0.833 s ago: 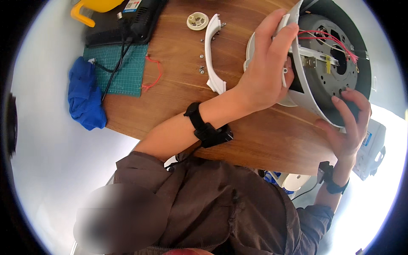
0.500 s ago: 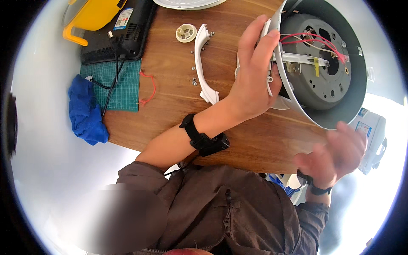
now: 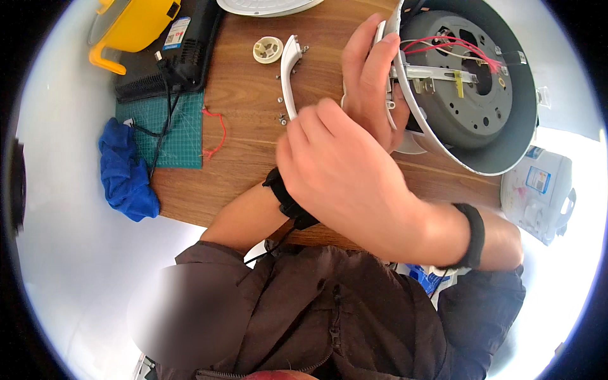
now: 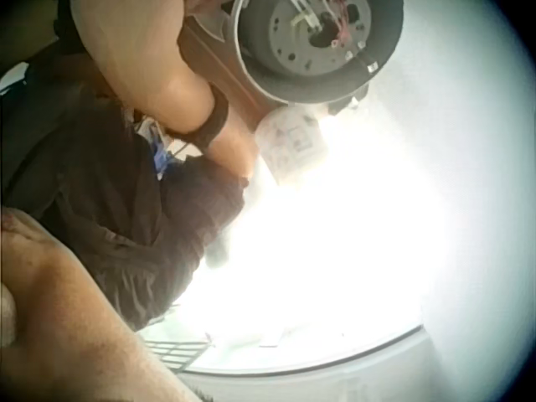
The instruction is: The person disassembles a white rice cooker, removes the lid and internal components, and uses a screwdriver to adjust wiring and secure parts inside the base. They handle screws, wires, and plastic components while working at a wooden table.
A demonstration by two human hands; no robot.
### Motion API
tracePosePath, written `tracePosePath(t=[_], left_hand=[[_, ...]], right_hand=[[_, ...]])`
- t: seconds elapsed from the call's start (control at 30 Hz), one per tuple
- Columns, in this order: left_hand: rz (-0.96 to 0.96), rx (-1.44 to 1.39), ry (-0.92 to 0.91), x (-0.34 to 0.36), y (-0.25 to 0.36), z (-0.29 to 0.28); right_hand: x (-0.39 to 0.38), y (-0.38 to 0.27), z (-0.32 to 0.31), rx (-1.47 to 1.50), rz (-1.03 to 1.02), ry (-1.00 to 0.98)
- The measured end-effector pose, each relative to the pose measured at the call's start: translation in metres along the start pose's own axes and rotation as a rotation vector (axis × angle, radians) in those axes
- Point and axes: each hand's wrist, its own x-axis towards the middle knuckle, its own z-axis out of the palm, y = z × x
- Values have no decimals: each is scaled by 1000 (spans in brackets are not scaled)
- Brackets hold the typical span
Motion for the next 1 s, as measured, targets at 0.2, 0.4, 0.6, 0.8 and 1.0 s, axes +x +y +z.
tracePosePath(t=[0.2,0.4,0.6,0.8,1.0], left_hand=[[-109,122,-124,1,14,-13],[-14,-12,22,2,5,9],[70,88,-89,2,-2,2],[-34,28,-57,-3,-1,5],[12,143,-80,3,7,2]], right_hand=[[23,1,13,7,0,-179],[-34,17,-21,381,62,360],[-188,101,-7,164,800,930],[-266,138,49,634,976,651],[-231,110,79,699,653,777]])
